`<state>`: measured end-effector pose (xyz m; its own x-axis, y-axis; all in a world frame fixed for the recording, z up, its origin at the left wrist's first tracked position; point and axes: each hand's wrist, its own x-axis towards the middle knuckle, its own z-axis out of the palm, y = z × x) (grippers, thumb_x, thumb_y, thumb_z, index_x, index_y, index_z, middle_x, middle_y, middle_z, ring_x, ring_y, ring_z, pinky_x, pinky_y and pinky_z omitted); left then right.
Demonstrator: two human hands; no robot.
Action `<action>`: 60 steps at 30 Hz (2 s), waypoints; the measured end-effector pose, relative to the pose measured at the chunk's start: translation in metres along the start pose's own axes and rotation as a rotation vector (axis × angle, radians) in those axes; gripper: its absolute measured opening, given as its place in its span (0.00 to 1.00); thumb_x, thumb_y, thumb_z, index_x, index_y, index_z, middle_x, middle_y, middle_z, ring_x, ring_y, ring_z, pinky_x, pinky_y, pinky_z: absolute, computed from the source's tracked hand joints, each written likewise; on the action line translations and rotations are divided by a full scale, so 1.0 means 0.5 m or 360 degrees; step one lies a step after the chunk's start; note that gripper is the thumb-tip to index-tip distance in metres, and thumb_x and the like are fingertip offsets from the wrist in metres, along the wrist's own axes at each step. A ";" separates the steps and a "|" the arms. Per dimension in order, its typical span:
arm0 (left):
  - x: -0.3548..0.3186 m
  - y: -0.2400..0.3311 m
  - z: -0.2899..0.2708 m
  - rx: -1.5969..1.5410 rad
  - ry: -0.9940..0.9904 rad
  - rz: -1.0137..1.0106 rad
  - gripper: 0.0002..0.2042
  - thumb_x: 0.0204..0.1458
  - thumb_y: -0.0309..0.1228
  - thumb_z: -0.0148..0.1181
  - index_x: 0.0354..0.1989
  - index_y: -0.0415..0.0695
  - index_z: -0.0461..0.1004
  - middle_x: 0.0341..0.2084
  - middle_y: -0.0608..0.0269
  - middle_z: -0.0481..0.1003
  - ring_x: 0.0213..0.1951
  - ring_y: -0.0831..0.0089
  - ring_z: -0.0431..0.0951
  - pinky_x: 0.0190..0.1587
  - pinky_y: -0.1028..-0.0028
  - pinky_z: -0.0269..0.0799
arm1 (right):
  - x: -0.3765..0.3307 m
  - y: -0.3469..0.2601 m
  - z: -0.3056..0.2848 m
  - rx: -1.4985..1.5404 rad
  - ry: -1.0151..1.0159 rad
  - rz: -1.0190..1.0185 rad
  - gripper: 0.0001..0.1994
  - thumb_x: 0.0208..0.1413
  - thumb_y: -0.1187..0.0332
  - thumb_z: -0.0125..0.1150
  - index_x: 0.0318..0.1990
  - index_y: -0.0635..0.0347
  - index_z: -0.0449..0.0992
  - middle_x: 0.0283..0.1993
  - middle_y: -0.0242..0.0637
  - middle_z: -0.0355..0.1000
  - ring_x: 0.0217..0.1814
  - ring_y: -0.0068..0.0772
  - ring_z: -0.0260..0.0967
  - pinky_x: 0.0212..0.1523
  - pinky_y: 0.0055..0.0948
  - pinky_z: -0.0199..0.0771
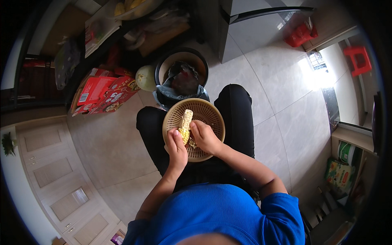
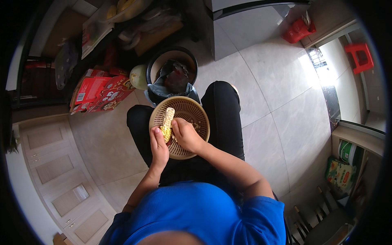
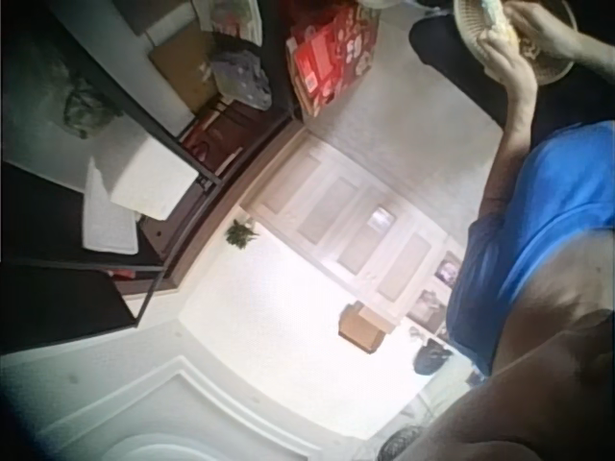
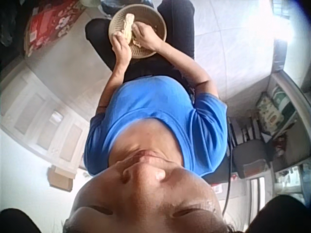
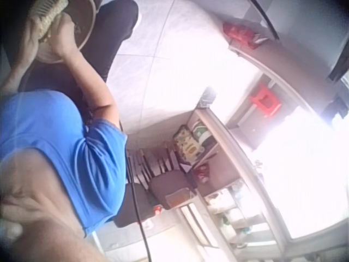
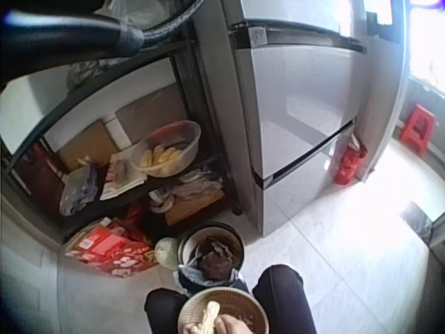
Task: The person sits on the floor and removes corn kernels from a cob by hand, placing the kernels into a plastic basket. The person holds the cob and uses their fingers to strip the kernels off, repeating the process until the cob is mostly bare.
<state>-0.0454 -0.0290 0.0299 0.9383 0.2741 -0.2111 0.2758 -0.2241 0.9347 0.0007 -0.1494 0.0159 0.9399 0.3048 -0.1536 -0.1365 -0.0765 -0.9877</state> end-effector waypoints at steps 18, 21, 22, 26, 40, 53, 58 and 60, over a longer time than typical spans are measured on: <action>0.056 0.109 -0.086 -0.2149 -0.0645 -0.1419 0.20 0.60 0.43 0.37 0.40 0.35 0.63 0.25 0.61 0.62 0.18 0.80 0.56 0.21 0.80 0.52 | -0.003 -0.003 -0.055 -0.0537 -0.0350 -0.0217 0.07 0.43 0.78 0.48 0.29 0.62 0.73 0.37 0.46 0.70 0.32 0.50 0.70 0.35 0.39 0.70; 0.051 0.125 -0.081 -0.2083 -0.0610 -0.1468 0.20 0.60 0.44 0.37 0.42 0.36 0.63 0.27 0.60 0.64 0.20 0.78 0.58 0.23 0.80 0.55 | 0.007 -0.019 -0.050 -0.0006 -0.0285 -0.0111 0.07 0.45 0.78 0.50 0.33 0.63 0.72 0.29 0.37 0.71 0.28 0.35 0.70 0.31 0.29 0.70; 0.047 0.126 -0.077 -0.2023 -0.0581 -0.1460 0.20 0.60 0.44 0.36 0.43 0.36 0.63 0.28 0.60 0.64 0.20 0.77 0.59 0.23 0.80 0.56 | 0.008 -0.024 -0.041 0.0208 -0.0242 -0.0027 0.07 0.46 0.78 0.51 0.34 0.64 0.71 0.27 0.35 0.70 0.27 0.30 0.69 0.30 0.27 0.69; 0.029 0.124 -0.058 -0.1407 -0.0382 -0.1036 0.21 0.60 0.46 0.36 0.46 0.39 0.63 0.34 0.60 0.67 0.25 0.75 0.63 0.27 0.78 0.60 | 0.007 -0.067 -0.036 0.0607 -0.0379 0.0243 0.12 0.55 0.69 0.55 0.42 0.65 0.65 0.24 0.28 0.68 0.28 0.15 0.63 0.30 0.17 0.63; 0.006 0.070 -0.045 -0.0606 -0.0294 -0.0601 0.21 0.61 0.46 0.32 0.51 0.42 0.61 0.42 0.60 0.69 0.41 0.73 0.73 0.39 0.74 0.74 | -0.012 -0.076 -0.004 0.0228 -0.0303 -0.0044 0.14 0.58 0.63 0.48 0.39 0.69 0.62 0.25 0.48 0.70 0.29 0.38 0.73 0.27 0.35 0.70; 0.008 0.095 -0.038 -0.0829 -0.0242 -0.0677 0.20 0.61 0.45 0.32 0.39 0.42 0.66 0.23 0.66 0.68 0.17 0.80 0.63 0.18 0.81 0.56 | -0.007 -0.081 -0.020 0.0404 -0.0334 0.0135 0.14 0.62 0.62 0.42 0.41 0.67 0.65 0.24 0.35 0.67 0.26 0.21 0.63 0.29 0.21 0.65; 0.026 0.147 -0.047 -0.1168 -0.0348 -0.0920 0.24 0.59 0.50 0.33 0.40 0.39 0.67 0.24 0.63 0.69 0.17 0.78 0.61 0.20 0.81 0.57 | 0.007 -0.056 -0.035 0.0874 -0.0487 0.0186 0.12 0.58 0.69 0.50 0.47 0.65 0.65 0.37 0.29 0.67 0.41 0.18 0.64 0.44 0.20 0.65; 0.025 0.154 -0.043 -0.1165 -0.0314 -0.0905 0.25 0.59 0.51 0.34 0.40 0.39 0.67 0.24 0.64 0.69 0.17 0.78 0.61 0.20 0.81 0.57 | 0.005 -0.063 -0.045 0.0835 -0.0587 0.0180 0.16 0.55 0.70 0.55 0.49 0.64 0.64 0.39 0.30 0.68 0.43 0.19 0.64 0.48 0.20 0.63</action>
<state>-0.0167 -0.0226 0.1055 0.7402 -0.0164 -0.6722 0.5660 0.5549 0.6097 0.0143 -0.1674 0.0471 0.7544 0.6352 -0.1656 -0.4510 0.3181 -0.8339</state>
